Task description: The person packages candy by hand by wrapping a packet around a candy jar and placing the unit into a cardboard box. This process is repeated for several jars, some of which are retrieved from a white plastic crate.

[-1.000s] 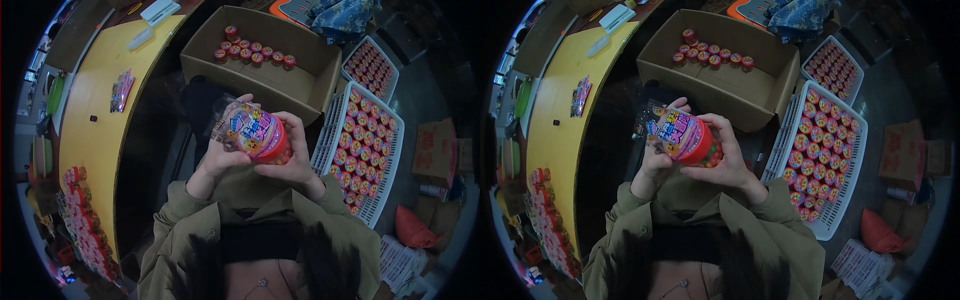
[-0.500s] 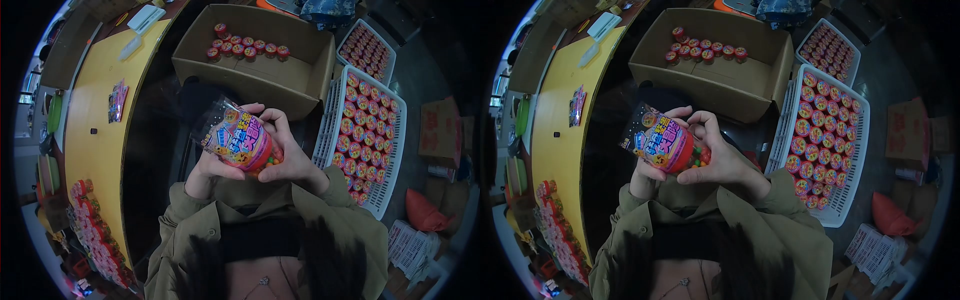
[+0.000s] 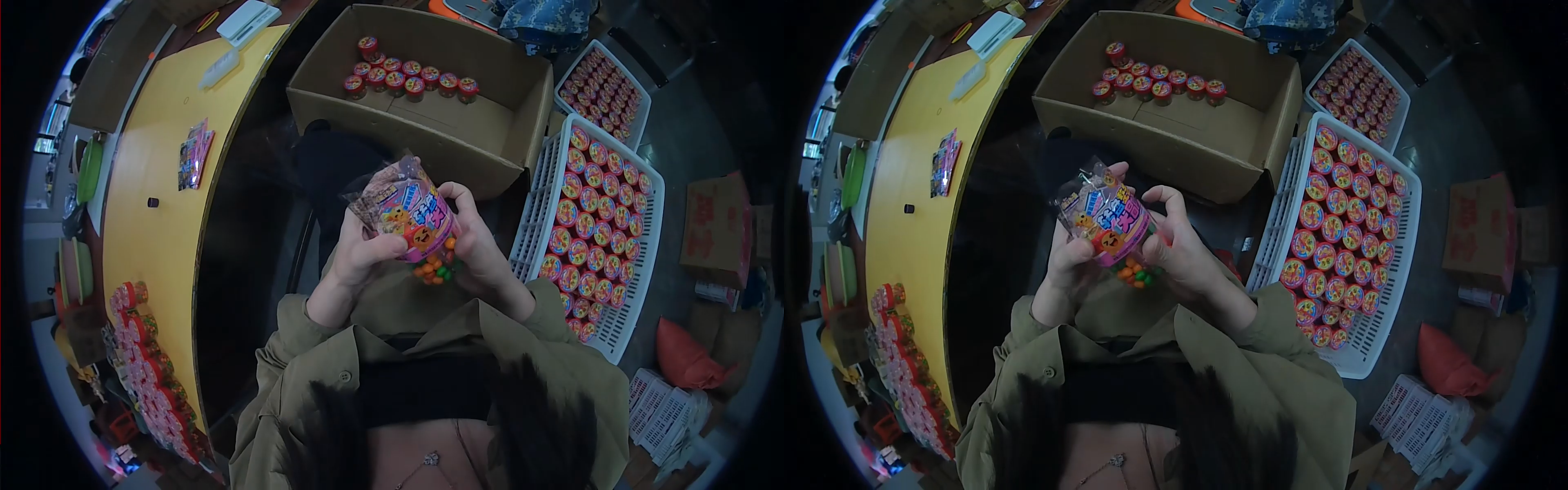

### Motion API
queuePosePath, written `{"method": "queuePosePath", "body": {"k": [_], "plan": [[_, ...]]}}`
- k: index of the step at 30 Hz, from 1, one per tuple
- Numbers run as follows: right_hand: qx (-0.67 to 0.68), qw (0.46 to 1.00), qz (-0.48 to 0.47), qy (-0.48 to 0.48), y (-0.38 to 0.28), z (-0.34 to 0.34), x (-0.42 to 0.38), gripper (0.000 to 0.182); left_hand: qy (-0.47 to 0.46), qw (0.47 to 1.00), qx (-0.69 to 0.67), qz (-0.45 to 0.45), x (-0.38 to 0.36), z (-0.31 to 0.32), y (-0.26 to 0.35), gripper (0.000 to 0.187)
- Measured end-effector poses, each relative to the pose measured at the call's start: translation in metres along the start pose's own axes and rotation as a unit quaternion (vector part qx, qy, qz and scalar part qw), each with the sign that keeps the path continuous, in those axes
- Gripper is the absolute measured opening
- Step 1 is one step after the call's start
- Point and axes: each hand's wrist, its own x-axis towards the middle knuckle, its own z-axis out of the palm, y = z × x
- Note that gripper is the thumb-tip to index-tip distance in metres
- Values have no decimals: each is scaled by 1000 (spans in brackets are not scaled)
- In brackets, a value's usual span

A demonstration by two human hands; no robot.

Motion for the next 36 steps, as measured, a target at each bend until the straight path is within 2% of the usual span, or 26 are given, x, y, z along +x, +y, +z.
{"method": "queuePosePath", "body": {"k": [2, 4, 5, 9, 11, 12, 14, 18, 21, 23, 24, 26, 27, 29, 31, 33, 36], "plan": [[-24, 999, -23, 41, -2, 3, 1, 98, 3, 1000, 19, -18, -4, 6, -1, 92], [-15, 998, -17, 51, -3, 6, 2, 97, 48, 999, -9, 9, -6, 7, -13, 66], [-4, 998, -12, 65, -4, 6, 2, 95, 49, 998, -28, 7, -6, 6, -15, 62], [29, 996, 13, 79, 4, -1, 4, 93, 39, 999, -5, -10, -1, 0, -9, 55], [-72, 994, -43, 76, 7, 0, 5, 93, 57, 998, -4, -28, 0, 3, -2, 47], [-74, 994, -42, 73, 9, -1, 5, 93, 59, 998, -5, -25, 1, 3, -3, 47], [-212, 961, -157, 87, 12, -4, 8, 83, 103, 994, 25, 0, 2, 5, -4, 44], [-212, 960, -167, 79, 10, -9, 9, 83, 107, 993, 43, 2, 5, 2, -3, 45], [-223, 968, -106, 52, 0, -8, 9, 79, 88, 995, 31, -25, 6, -1, -3, 45], [-85, 994, -63, 39, -7, -1, 8, 71, 81, 994, -1, 69, 12, -9, -11, 47], [-86, 994, -61, 37, -7, -2, 7, 71, 83, 994, -2, 71, 15, -12, -9, 47], [26, 1000, 12, 11, -7, -4, 5, 67, 87, 957, 176, 215, 20, -21, 1, 41], [26, 1000, 12, 12, -7, -5, 5, 67, 37, 934, 253, 250, 21, -30, 7, 29], [68, 995, 76, -19, -6, -7, 3, 64, -33, 925, 267, 267, 23, -41, 14, 20], [121, 987, 108, -17, -2, -11, 1, 63, -37, 920, 289, 261, 21, -37, 21, 15], [172, 976, 135, -17, 2, -14, 2, 62, -24, 987, 139, 70, 15, -33, 24, 16], [148, 977, 148, -30, 6, -17, 3, 71, -5, 984, 137, 114, 16, -29, 18, 21]]}}
